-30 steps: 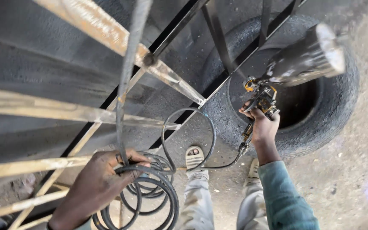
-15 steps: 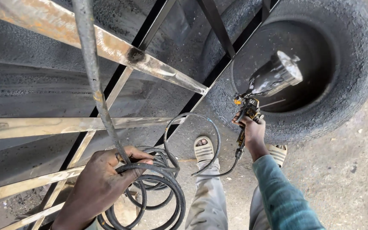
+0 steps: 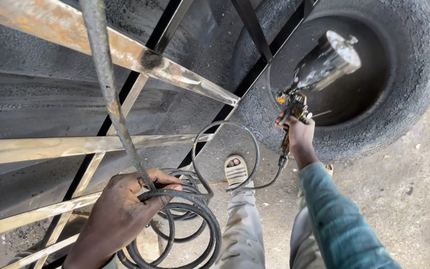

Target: Spray painting a metal gate with black paint using a pneumatic spray gun.

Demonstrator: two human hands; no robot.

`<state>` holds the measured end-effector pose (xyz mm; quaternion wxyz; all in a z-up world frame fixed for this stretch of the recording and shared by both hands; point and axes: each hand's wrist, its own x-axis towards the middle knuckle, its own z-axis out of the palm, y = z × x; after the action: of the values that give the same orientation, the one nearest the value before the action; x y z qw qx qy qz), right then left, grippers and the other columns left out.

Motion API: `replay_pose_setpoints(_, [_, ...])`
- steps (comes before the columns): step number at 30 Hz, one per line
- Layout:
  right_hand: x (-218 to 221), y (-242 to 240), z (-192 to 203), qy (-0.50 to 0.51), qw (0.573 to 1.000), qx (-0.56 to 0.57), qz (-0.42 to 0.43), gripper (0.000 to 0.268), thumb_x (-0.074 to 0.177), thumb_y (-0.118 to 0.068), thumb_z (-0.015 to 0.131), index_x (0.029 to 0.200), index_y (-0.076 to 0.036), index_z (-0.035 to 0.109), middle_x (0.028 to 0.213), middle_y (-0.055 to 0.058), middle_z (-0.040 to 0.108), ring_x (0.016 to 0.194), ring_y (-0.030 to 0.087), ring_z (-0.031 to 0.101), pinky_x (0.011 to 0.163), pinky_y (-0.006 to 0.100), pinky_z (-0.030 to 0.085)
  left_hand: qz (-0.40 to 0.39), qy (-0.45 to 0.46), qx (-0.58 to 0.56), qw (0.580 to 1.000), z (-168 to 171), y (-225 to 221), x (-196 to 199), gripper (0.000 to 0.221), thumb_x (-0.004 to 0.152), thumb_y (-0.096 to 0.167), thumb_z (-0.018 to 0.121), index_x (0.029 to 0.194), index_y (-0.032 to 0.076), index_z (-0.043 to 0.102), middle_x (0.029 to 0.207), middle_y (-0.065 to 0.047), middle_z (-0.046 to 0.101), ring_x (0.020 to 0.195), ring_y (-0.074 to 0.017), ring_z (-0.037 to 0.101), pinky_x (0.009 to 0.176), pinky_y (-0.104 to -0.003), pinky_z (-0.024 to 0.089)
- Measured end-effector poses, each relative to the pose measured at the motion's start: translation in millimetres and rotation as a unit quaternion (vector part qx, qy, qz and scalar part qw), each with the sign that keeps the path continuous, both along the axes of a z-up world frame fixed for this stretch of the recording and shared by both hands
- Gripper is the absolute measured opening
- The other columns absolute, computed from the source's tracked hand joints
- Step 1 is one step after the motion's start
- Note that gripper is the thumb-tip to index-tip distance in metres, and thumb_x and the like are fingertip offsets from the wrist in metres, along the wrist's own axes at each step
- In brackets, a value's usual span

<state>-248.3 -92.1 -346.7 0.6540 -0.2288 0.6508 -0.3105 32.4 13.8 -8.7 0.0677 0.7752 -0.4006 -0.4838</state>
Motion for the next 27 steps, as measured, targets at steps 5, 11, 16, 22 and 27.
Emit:
replay_pose_setpoints(5, [-3.6, -18.0, -12.7, -0.028, 0.991, -0.061, -0.113, 0.014, 0.086, 0.01, 0.058, 0.091, 0.003, 0.07, 0.089, 0.013, 0.074, 0.075, 0.023, 0.072, 0.069, 0.035, 0.068, -0.017, 0.002, -0.044, 0.999, -6.3, 5.2, -0.8, 0.017, 0.081, 0.025, 0.076, 0.088, 0.017, 0.089, 0.093, 0.005, 0.091, 0.095, -0.0076, 0.083, 0.092, -0.023, 0.055])
replay_pose_setpoints(11, [-5.3, -7.5, -5.4, -0.041, 0.992, -0.054, -0.11, 0.016, 0.092, 0.01, 0.057, 0.094, 0.0, 0.069, 0.093, 0.012, 0.072, 0.079, 0.022, 0.071, 0.072, 0.037, 0.067, 0.0, -0.015, -0.021, 1.0, -8.5, 6.0, -2.3, 0.016, 0.079, 0.026, 0.078, 0.085, 0.016, 0.09, 0.09, 0.006, 0.091, 0.093, -0.0072, 0.081, 0.092, -0.023, 0.054])
replay_pose_setpoints(16, [7.0, 25.8, 0.0, -0.046, 0.996, 0.027, -0.072, 0.02, 0.095, 0.009, 0.053, 0.107, 0.003, 0.068, 0.106, 0.015, 0.073, 0.088, 0.025, 0.073, 0.083, 0.038, 0.065, 0.04, -0.006, 0.029, 0.999, 2.5, -1.4, -9.9, 0.017, 0.08, 0.024, 0.078, 0.088, 0.014, 0.09, 0.093, 0.004, 0.089, 0.094, -0.0077, 0.079, 0.076, -0.026, 0.064])
replay_pose_setpoints(22, [20.3, 78.0, 1.3, -0.014, 0.993, 0.115, 0.0, 0.021, 0.095, 0.002, 0.056, 0.112, 0.002, 0.07, 0.117, 0.018, 0.076, 0.104, 0.03, 0.076, 0.095, 0.032, 0.057, -0.012, -0.003, -0.013, 1.0, 0.8, 5.4, -2.8, 0.02, 0.081, 0.028, 0.076, 0.086, 0.015, 0.09, 0.089, 0.006, 0.09, 0.091, -0.0063, 0.081, 0.087, -0.022, 0.056])
replay_pose_setpoints(27, [21.6, 93.4, 6.5, 0.036, 0.963, 0.265, -0.025, 0.098, 0.086, -0.016, 0.074, 0.16, -0.003, 0.012, 0.154, 0.027, 0.04, 0.141, 0.039, 0.045, 0.12, 0.049, 0.037, -0.035, -0.008, -0.033, 0.999, 0.8, 7.8, -1.3, 0.018, 0.08, 0.027, 0.077, 0.087, 0.017, 0.089, 0.092, 0.005, 0.091, 0.095, -0.0077, 0.082, 0.091, -0.023, 0.055])
